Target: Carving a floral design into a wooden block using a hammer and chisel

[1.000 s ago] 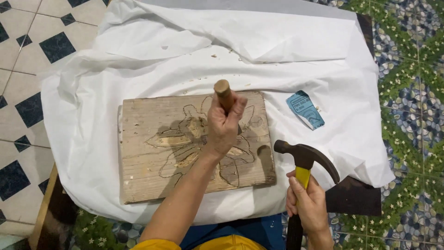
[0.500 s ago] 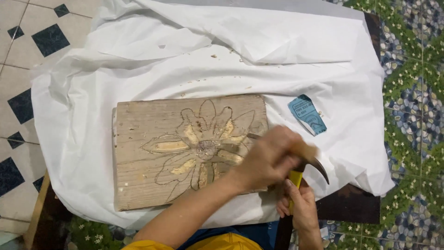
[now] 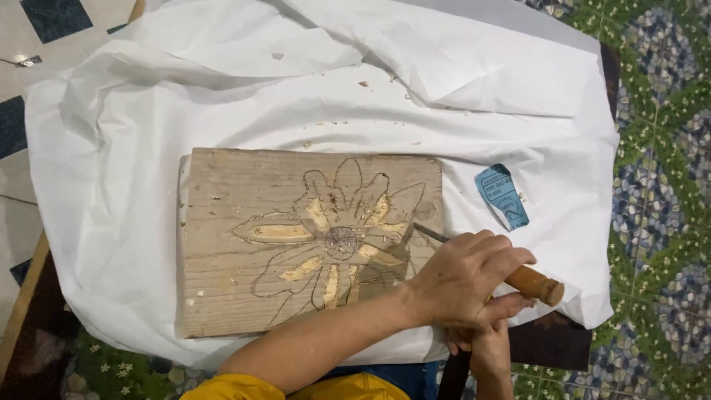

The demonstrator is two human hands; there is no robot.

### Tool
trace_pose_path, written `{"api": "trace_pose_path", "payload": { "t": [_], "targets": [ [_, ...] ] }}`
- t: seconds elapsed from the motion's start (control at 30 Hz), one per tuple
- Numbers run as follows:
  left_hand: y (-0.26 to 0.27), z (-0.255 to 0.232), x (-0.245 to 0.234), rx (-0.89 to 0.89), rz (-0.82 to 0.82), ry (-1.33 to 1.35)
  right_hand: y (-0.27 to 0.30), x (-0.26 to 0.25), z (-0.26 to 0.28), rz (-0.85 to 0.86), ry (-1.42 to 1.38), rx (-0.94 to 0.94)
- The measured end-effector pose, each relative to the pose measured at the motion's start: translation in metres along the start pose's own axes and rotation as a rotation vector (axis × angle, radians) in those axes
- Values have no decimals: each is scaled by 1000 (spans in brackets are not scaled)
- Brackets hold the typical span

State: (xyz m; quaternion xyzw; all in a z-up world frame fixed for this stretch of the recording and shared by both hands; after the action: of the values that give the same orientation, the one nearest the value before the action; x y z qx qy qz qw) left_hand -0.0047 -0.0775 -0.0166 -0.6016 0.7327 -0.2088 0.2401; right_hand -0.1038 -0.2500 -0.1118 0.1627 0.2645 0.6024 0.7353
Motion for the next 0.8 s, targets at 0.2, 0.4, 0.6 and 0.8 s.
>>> {"api": "trace_pose_path", "payload": {
  "t": [0.2,0.4,0.6,0.8],
  "targets": [
    [-1,-14,-15,23,-26,31,-1,9,6,95,-64,-77],
    [0,-12,-21,13,-79,-65,-1,9,6,158,-103,-96],
    [4,-3,-19,-51,-89,2,3,6,12,121,-96,-64],
    [13,13,-4,-54,-66,-57,27,-3,58,109,46,-206]
  ]
}}
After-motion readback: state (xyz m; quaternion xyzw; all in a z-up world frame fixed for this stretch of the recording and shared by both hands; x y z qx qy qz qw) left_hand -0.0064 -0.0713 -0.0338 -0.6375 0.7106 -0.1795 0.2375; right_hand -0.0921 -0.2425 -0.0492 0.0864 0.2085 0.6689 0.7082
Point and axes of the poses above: each hand's wrist, its own y-axis away from the middle knuckle, its own x-axis out of the palm, z = x × y, the point moved 3 cm from there along -y, towards the middle knuckle, and after that the axes turned 11 degrees about y, right-handed, at the moved point
